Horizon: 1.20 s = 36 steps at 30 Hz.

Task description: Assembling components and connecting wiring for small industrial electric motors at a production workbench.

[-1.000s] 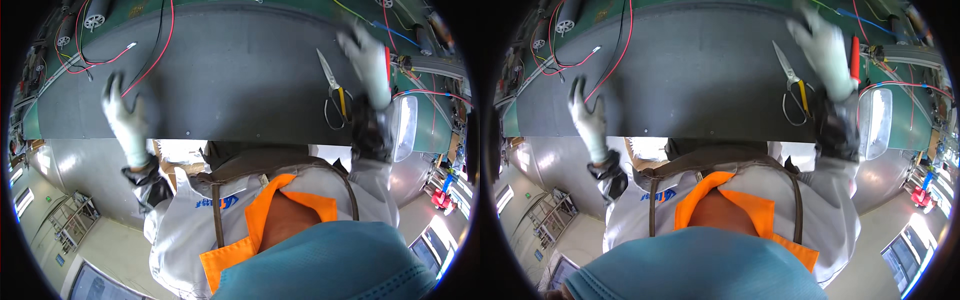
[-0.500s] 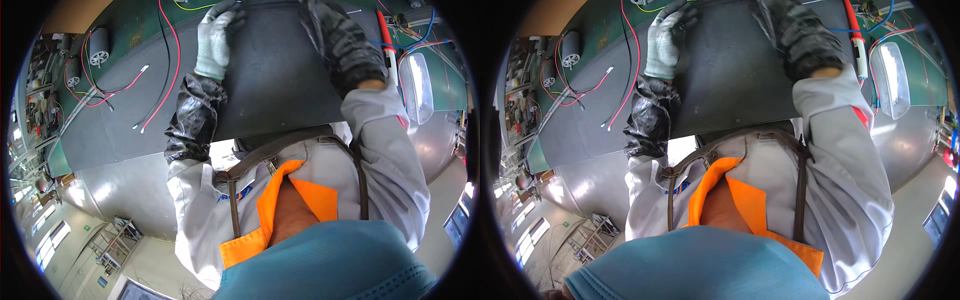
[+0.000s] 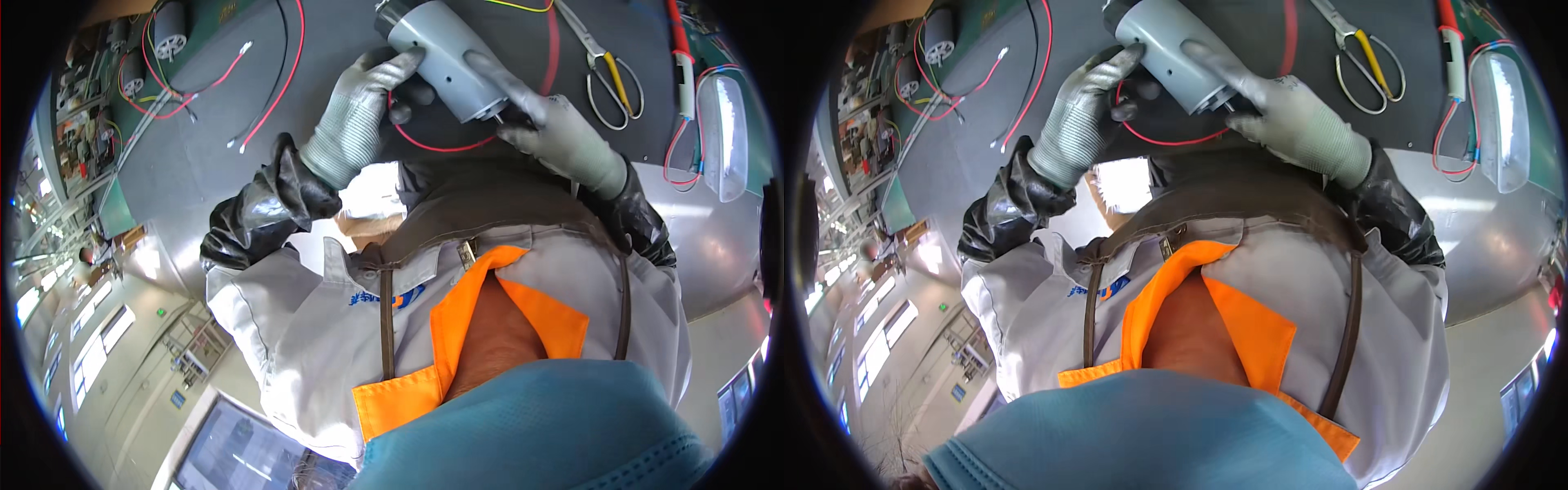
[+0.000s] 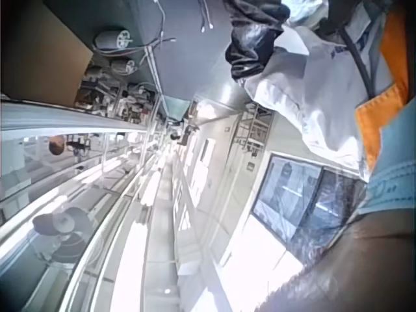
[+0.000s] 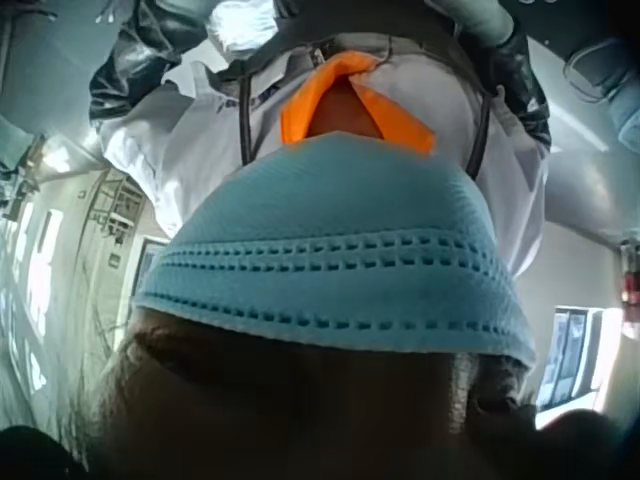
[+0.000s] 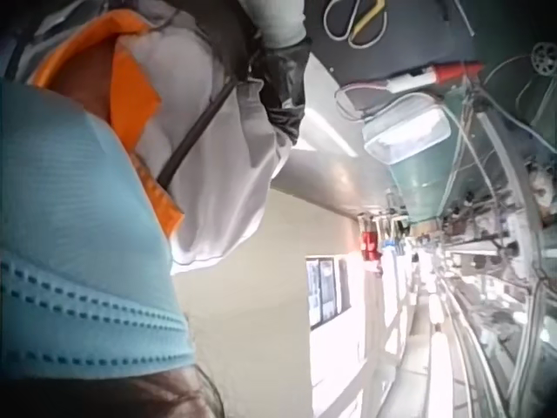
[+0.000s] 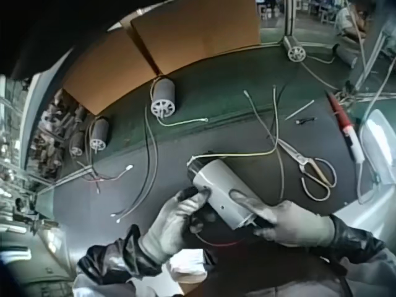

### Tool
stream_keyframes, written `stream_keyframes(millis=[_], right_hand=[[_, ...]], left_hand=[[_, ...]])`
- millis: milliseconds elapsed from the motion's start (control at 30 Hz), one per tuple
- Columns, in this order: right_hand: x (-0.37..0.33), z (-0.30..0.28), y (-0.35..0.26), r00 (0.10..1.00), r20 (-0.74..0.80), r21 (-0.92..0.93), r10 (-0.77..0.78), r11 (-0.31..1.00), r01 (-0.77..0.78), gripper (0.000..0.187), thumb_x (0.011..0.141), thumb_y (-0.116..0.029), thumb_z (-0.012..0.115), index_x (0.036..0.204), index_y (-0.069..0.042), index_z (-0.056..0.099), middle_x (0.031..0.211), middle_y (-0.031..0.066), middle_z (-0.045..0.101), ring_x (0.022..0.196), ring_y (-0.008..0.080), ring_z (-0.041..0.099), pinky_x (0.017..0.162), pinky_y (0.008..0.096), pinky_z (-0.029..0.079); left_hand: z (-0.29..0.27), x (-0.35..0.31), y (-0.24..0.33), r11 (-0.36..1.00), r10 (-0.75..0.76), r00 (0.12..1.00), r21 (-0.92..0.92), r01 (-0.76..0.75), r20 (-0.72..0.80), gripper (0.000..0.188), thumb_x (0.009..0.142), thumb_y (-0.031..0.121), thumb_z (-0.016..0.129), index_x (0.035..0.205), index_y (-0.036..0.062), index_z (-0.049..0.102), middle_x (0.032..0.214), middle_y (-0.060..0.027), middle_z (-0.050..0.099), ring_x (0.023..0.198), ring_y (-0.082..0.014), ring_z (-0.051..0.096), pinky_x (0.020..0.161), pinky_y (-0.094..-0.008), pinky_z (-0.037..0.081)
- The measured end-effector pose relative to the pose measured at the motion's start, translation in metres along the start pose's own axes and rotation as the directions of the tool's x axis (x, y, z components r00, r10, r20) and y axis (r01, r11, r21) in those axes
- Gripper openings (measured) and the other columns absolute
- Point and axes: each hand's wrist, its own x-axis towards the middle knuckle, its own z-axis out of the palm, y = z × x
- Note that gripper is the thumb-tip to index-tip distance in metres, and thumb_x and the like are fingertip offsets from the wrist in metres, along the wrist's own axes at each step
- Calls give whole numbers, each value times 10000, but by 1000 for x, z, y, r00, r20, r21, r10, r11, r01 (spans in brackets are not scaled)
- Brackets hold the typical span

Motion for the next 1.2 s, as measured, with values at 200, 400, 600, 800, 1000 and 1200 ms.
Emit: stream_keyframes(millis=[200,400,600,800,1000,1200], right_hand=[[42,-3,-46,703,-22,-705,-711,510,493,580,878,-90,687,1437,-215,593,923,116,700,773,293,697,692,385,556],[89,-19,-61,925,303,-666,-231,643,379,330,855,-121,654,1181,-115,703,906,123,724,773,305,724,702,402,573],[65,179,-44,335,537,-25,-774,382,924,227,827,-250,678,840,-25,648,755,126,662,667,316,665,625,427,543],[93,88,-45,205,539,178,-817,349,920,240,958,-238,641,974,-8,708,884,161,713,801,267,697,727,373,570],[99,-222,89,643,-759,-213,-101,972,-99,302,988,-101,662,1264,20,664,895,12,684,766,62,551,674,251,480],[69,-276,140,753,-606,-742,-256,523,-420,335,878,-42,662,1211,-37,700,999,227,716,900,393,687,798,432,539]], left_hand=[[-13,-11,-16,986,66,996,160,-56,-59,509,1021,404,655,1297,-20,594,992,-63,679,707,-71,606,525,-197,417],[-33,-3,-13,995,25,992,-97,-12,126,487,1095,360,466,1414,-6,508,1203,-154,679,906,-230,711,793,-312,570],[-35,16,22,646,235,955,705,-292,181,720,881,188,759,1480,-56,442,1496,-246,488,1394,-320,471,1153,-363,415],[-9,48,13,660,122,916,721,213,-382,658,1021,622,462,1211,18,644,1023,-172,723,906,-372,715,803,-430,560],[14,82,19,288,550,834,946,-149,-37,487,1070,453,458,1092,14,666,945,-281,700,961,-476,665,838,-546,530],[12,67,11,268,572,813,912,-310,109,385,1069,383,504,1150,41,660,864,-278,692,846,-482,674,755,-544,548]])
